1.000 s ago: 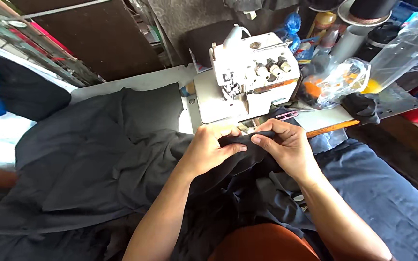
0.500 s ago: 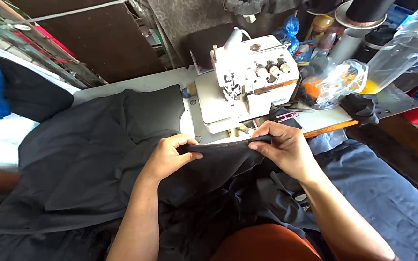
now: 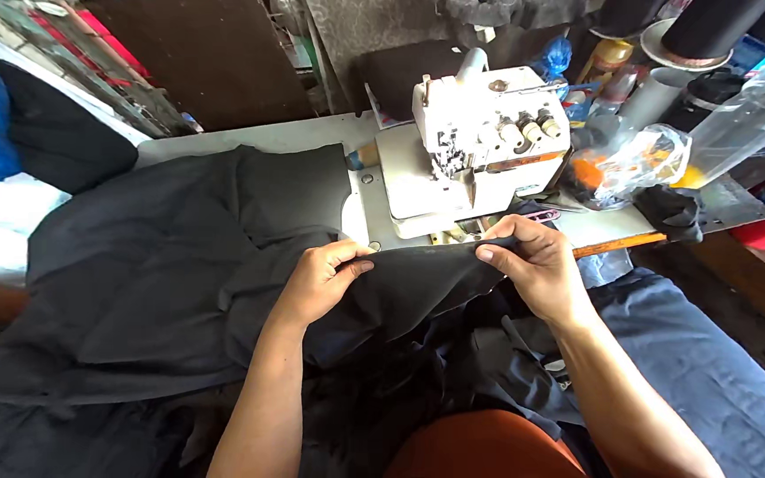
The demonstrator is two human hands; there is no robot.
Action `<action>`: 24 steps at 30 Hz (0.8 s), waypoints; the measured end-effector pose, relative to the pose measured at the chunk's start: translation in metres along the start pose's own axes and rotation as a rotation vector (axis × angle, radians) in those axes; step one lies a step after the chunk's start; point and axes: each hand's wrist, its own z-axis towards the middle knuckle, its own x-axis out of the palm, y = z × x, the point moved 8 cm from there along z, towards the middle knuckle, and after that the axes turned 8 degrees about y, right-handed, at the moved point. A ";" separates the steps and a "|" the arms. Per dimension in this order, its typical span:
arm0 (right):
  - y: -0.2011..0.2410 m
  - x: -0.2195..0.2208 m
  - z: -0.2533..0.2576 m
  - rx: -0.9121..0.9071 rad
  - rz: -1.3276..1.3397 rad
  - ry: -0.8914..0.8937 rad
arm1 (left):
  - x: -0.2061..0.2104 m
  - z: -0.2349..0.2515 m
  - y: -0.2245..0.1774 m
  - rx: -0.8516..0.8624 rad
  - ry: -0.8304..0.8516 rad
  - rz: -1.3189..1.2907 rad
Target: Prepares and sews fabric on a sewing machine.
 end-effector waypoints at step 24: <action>0.002 -0.016 -0.006 -0.049 0.070 -0.025 | -0.008 0.004 -0.012 0.006 -0.080 -0.081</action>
